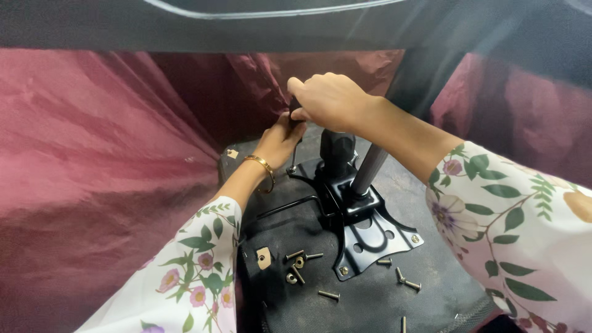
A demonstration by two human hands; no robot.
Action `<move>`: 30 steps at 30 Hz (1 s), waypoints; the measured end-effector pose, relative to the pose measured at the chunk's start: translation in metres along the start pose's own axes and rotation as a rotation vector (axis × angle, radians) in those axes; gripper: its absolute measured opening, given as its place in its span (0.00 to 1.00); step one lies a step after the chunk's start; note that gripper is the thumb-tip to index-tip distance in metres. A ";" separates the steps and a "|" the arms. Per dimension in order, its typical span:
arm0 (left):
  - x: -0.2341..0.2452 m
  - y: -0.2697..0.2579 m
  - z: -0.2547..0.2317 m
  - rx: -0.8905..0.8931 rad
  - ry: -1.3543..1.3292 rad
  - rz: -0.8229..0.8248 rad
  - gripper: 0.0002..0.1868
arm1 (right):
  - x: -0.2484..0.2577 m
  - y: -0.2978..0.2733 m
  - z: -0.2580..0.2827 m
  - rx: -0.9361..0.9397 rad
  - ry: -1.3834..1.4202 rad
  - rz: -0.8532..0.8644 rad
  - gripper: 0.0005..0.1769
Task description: The person uses a screwdriver to tighten screws into a black metal bracket attached to a vertical pole on an overturned chair seat. They repeatedly insert and tighten screws at multiple holes around the bracket base, securing the pole to the seat.
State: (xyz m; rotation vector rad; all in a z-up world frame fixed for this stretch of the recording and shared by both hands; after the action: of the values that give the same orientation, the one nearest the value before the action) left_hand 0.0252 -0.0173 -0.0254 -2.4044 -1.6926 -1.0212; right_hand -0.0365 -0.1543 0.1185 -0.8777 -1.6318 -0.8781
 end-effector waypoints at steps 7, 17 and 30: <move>-0.001 -0.002 -0.002 0.077 -0.026 -0.090 0.27 | 0.010 0.010 0.008 0.026 -0.047 0.033 0.26; 0.004 0.003 0.005 0.103 0.027 -0.060 0.29 | -0.008 0.025 0.002 -0.034 -0.047 -0.098 0.33; -0.005 -0.001 -0.017 0.090 0.051 -0.001 0.22 | -0.006 -0.005 0.001 -0.112 0.004 -0.114 0.35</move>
State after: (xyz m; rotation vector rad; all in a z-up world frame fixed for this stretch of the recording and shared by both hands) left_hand 0.0149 -0.0275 -0.0155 -2.3020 -1.6860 -0.9752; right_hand -0.0400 -0.1565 0.1115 -0.8654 -1.6545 -1.0587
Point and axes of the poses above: each hand's wrist, its own y-axis towards the middle knuckle, its own x-axis out of the back of the hand, z = x × y, the point moved 1 cm from there along y, towards the middle knuckle, and after that the axes turned 3 degrees about z, right-handed, at the moved point
